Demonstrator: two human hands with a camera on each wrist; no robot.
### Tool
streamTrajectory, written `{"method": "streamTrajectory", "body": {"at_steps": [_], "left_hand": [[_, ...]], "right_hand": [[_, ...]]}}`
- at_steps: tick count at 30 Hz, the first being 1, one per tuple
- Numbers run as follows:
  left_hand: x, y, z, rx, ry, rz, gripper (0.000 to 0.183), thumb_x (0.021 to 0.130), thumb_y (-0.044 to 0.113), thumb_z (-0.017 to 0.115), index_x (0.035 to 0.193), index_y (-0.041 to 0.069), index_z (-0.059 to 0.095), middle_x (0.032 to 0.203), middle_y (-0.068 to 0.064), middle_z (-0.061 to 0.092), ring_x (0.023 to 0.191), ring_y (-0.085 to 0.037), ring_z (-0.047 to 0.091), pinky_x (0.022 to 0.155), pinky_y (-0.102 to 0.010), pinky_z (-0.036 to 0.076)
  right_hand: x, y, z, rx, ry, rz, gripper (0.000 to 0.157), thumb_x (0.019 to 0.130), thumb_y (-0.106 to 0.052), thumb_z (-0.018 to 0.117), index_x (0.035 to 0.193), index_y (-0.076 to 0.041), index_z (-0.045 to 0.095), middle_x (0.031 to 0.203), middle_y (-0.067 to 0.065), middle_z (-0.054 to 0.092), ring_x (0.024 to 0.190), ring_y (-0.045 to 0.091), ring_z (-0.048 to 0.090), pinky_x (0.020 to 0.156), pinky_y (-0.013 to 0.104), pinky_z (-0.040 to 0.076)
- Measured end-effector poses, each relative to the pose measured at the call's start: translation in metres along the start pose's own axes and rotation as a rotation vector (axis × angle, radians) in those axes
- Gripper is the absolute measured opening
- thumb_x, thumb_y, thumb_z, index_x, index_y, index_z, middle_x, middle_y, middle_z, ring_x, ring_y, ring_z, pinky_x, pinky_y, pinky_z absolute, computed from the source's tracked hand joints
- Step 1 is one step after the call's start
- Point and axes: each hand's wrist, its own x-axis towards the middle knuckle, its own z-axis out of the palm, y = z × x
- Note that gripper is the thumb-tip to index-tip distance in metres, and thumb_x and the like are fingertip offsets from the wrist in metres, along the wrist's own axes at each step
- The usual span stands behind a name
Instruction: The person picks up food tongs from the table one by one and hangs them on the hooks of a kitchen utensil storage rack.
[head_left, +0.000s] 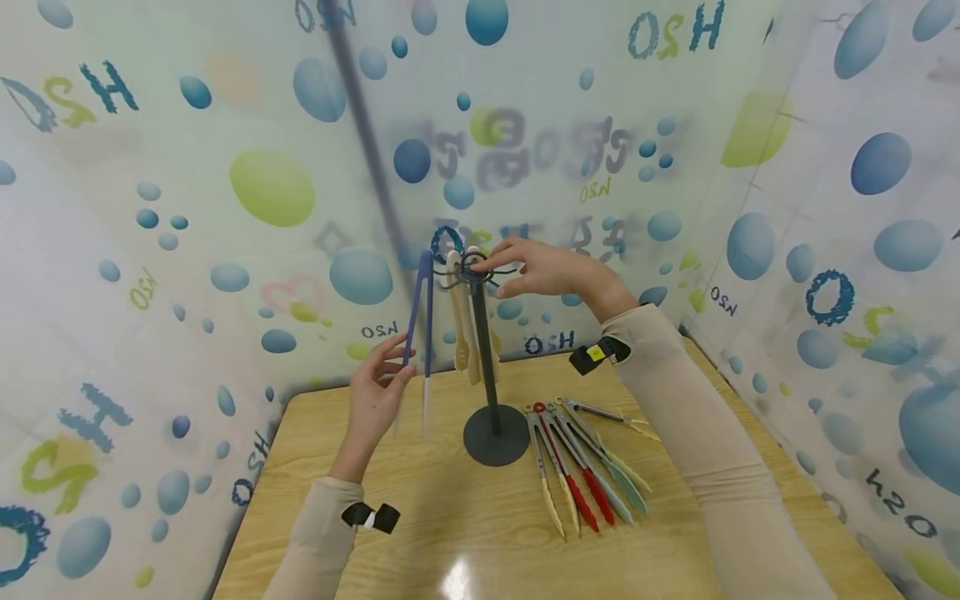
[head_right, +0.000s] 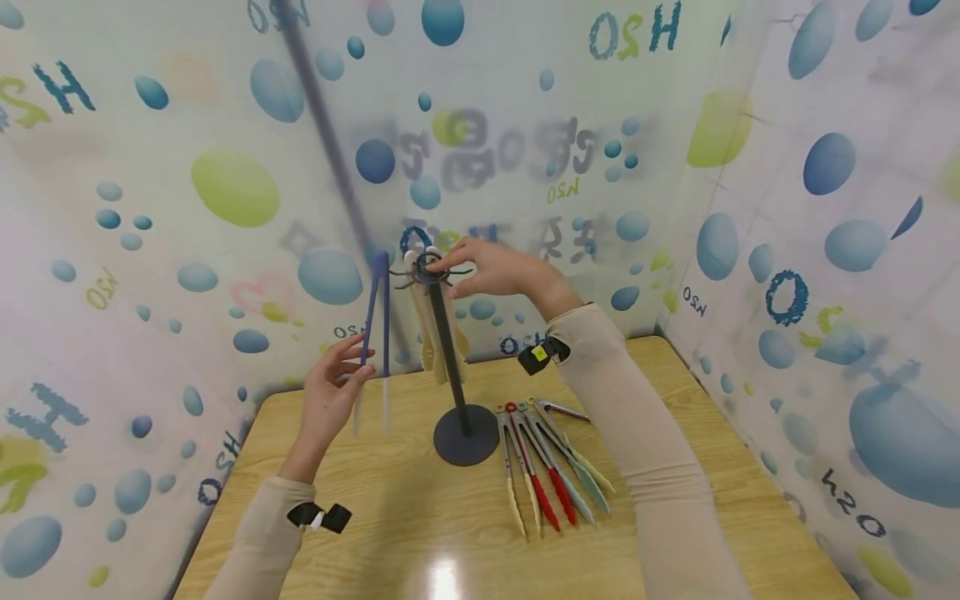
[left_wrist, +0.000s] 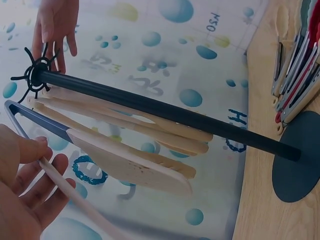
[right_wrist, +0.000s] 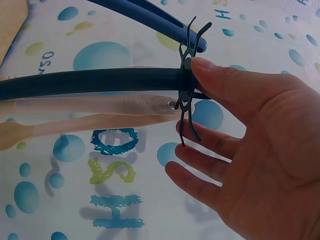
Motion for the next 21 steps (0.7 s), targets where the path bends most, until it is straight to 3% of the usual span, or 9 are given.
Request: {"method": "streamTrajectory", "body": {"at_steps": [5,13,21], "left_hand": [[-0.003,0.016,-0.002,0.028,-0.006,0.011,0.045,0.089,-0.008,0.066,0.132,0.002,0.061,0.113,-0.028,0.068,0.086,-0.033,0.068,0.072,-0.018,0.056],[-0.002,0.018,-0.002,0.044,-0.011,0.001,0.045,0.088,-0.01,0.065,0.131,0.003,0.063,0.112,-0.027,0.069,0.089,-0.043,0.067,0.071,-0.015,0.055],[0.0,0.016,-0.003,0.056,-0.025,-0.01,0.044,0.089,-0.007,0.066,0.131,0.003,0.063,0.115,-0.028,0.069,0.084,-0.021,0.067,0.073,-0.014,0.055]], "right_hand": [[0.0,0.0,0.0,0.0,-0.001,0.008,0.052,0.098,-0.025,0.063,0.148,-0.023,0.049,0.156,0.009,0.032,0.144,0.029,0.033,0.115,0.054,0.035],[0.0,-0.001,0.0,0.014,-0.002,0.006,0.052,0.098,-0.024,0.063,0.147,-0.023,0.049,0.156,0.009,0.032,0.144,0.029,0.033,0.115,0.054,0.036],[0.0,0.0,0.0,0.011,-0.003,0.006,0.052,0.098,-0.025,0.063,0.148,-0.024,0.048,0.156,0.009,0.032,0.144,0.028,0.033,0.114,0.053,0.037]]}}
